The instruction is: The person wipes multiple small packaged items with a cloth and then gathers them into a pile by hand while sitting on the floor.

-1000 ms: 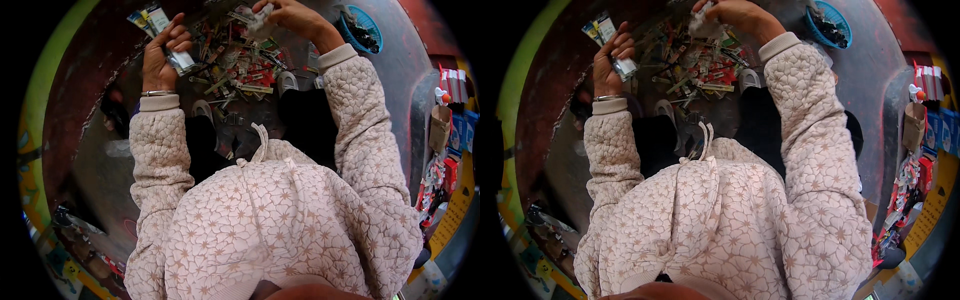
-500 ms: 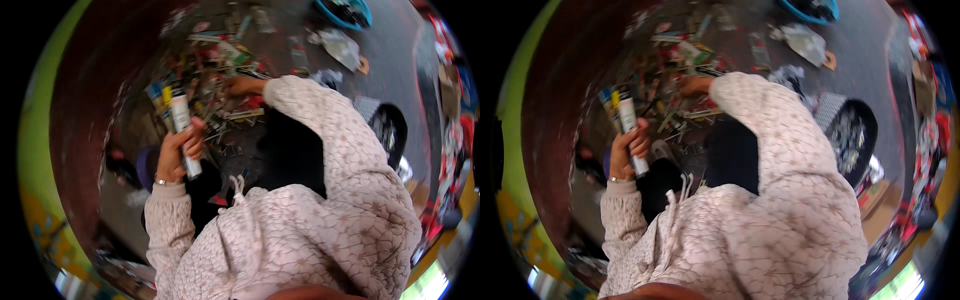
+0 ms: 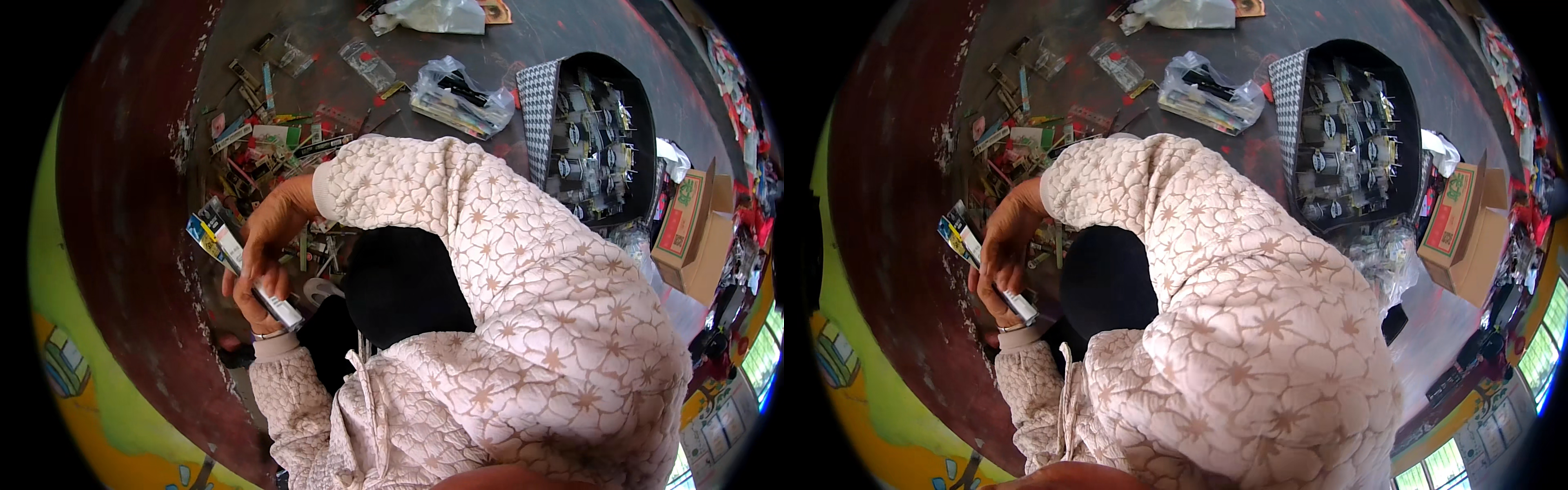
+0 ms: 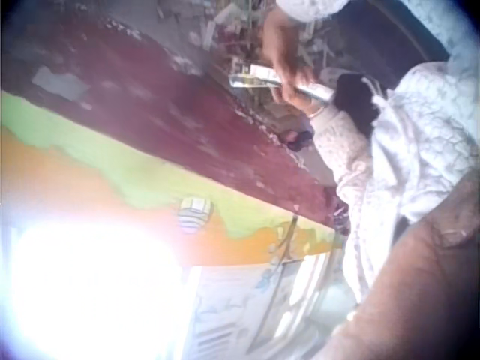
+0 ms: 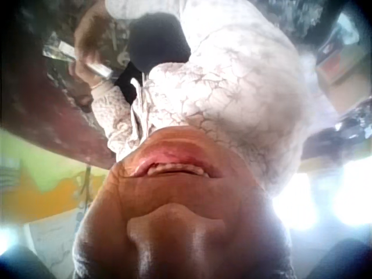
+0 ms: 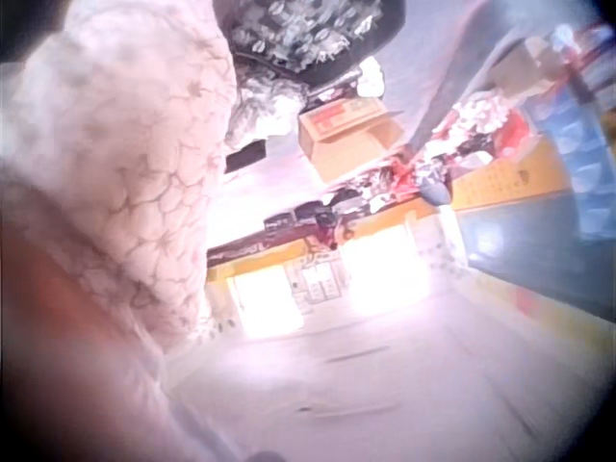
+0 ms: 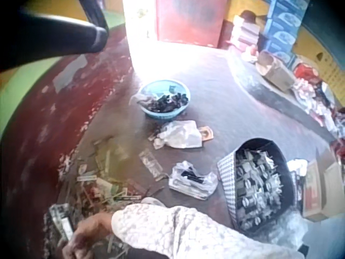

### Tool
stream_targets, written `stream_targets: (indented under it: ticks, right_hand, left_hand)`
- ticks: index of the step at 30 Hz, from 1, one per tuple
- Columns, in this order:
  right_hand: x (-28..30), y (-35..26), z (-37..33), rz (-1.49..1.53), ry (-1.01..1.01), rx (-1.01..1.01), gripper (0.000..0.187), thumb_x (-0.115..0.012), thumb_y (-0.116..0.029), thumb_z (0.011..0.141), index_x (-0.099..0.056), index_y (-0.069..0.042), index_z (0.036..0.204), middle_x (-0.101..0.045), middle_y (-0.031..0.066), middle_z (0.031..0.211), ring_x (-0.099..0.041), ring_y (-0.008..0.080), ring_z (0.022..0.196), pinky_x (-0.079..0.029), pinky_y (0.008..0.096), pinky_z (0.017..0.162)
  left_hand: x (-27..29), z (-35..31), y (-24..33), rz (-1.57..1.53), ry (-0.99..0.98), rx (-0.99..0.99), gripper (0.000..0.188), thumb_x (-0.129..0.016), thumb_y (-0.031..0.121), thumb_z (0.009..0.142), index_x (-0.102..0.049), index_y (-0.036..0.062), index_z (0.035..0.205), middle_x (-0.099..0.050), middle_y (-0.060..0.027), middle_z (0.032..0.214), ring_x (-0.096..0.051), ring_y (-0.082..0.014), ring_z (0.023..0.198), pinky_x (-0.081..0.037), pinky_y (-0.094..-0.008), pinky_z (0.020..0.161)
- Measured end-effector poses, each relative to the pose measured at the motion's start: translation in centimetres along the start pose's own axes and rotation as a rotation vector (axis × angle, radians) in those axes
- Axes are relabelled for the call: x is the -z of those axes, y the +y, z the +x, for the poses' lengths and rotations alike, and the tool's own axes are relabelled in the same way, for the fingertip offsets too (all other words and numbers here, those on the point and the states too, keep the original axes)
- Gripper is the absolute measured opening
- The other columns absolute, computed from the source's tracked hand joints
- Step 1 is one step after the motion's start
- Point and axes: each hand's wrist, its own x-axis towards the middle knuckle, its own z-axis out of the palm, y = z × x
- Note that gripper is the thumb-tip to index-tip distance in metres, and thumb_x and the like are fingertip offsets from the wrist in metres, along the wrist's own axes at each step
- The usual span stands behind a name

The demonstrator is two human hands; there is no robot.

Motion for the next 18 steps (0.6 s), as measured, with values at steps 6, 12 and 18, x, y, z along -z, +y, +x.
stream_targets:
  ticks: [6,12,18]
  right_hand:
    - [-3.3,-3.1,-3.5,-0.134,0.292,0.089,0.032,-0.058,-0.028,0.082,-0.061,-0.002,0.101,-0.057,0.0066,0.108,-0.057,0.0119,0.078,-0.045,0.0202,0.065]
    - [-1.9,-4.8,-5.2,-0.151,0.707,0.353,0.036,-0.049,-0.035,0.085,-0.066,-0.003,0.085,-0.062,0.0064,0.069,-0.053,0.0108,0.071,-0.042,0.0268,0.063]
    - [-1.8,-4.7,-19.0,-0.471,1.233,0.804,0.018,-0.052,-0.017,0.085,-0.05,-0.004,0.073,-0.048,0.0023,0.055,-0.049,0.0109,0.049,-0.05,0.0308,0.061]
  left_hand:
    - [-2.9,2.7,-1.4,-0.045,-0.139,0.088,0.038,-0.062,0.028,0.081,-0.044,0.0011,0.101,-0.044,-0.0036,0.072,-0.042,-0.011,0.054,-0.038,-0.0207,0.042]
    - [-3.5,5.5,-1.4,0.112,-0.234,0.196,0.073,-0.054,0.051,0.08,-0.034,-0.0023,0.126,-0.041,-0.0166,0.124,-0.046,-0.0219,0.103,-0.039,-0.0351,0.085]
    - [-1.7,1.6,1.4,0.417,0.09,0.244,0.053,-0.039,0.036,0.091,-0.033,0.0011,0.132,-0.036,-0.0132,0.135,-0.032,-0.0241,0.127,-0.024,-0.0384,0.103]
